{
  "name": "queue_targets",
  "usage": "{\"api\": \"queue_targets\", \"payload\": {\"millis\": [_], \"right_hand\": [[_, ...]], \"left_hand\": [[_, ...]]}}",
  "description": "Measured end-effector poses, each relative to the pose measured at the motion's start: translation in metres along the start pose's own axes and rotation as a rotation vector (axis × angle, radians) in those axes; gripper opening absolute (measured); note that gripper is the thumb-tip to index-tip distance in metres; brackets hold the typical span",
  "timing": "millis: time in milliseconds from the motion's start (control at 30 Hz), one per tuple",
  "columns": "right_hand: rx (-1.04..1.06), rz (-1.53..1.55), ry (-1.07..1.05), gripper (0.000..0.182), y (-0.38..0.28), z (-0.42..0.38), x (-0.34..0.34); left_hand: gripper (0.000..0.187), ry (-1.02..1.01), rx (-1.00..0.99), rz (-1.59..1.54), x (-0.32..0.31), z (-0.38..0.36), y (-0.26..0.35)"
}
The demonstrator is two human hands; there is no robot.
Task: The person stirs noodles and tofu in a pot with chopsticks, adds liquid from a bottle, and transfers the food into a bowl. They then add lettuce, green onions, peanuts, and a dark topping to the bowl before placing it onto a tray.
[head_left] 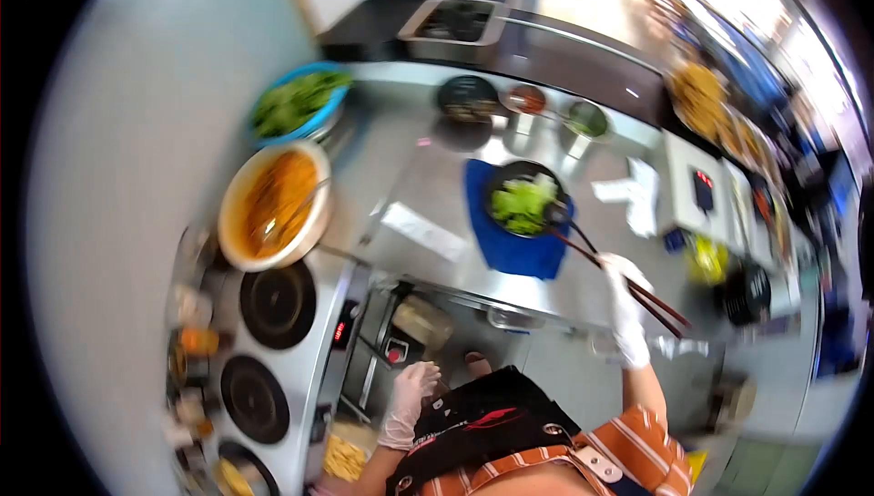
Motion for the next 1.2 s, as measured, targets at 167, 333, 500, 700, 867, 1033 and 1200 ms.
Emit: {"api": "queue_targets", "payload": {"millis": [167, 333, 500, 700, 867, 1033, 1200], "right_hand": [[-0.146, 0.15, 0.03, 0.039, -0.011, 0.028, 0.009], [-0.214, 0.71, -0.358, 0.039, -0.012, 0.046, -0.116], [0.557, 0.019, -0.852, 0.013, -0.149, -0.062, -0.266], [0.284, 0.713, -1.419, 0.013, -0.283, -0.224, -0.405], [0.54, 0.75, -1.601, 0.012, -0.364, -0.376, -0.511], [0.365, 0.688, -1.79, 0.013, -0.392, -0.481, -0.573], [0.58, 0.484, -1.69, 0.01, -0.389, -0.513, -0.576]], "left_hand": [[0.032, 0.192, 0.006, -0.117, 0.019, -0.029, -0.049], [0.029, 0.305, -0.222, -0.422, 0.079, -0.09, -0.133], [0.026, 0.908, -0.069, 0.303, 0.111, -0.225, -0.106], [0.019, 1.804, -0.073, 0.758, 0.257, -0.436, -0.143], [0.046, 1.874, 0.24, 0.883, 0.383, -0.559, -0.206], [0.056, 1.401, 0.206, 0.475, 0.428, -0.587, -0.233], [0.053, 1.234, 0.072, 0.299, 0.426, -0.589, -0.233]]}}
Point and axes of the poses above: each hand's wrist, its own z-axis towards the middle knuckle, its own x-axis out of the back of the hand, y = z × x, the point moved 1 cm from there along z, towards the middle knuckle, and after that the axes turned 10 degrees about -y, right-handed, at the moved point
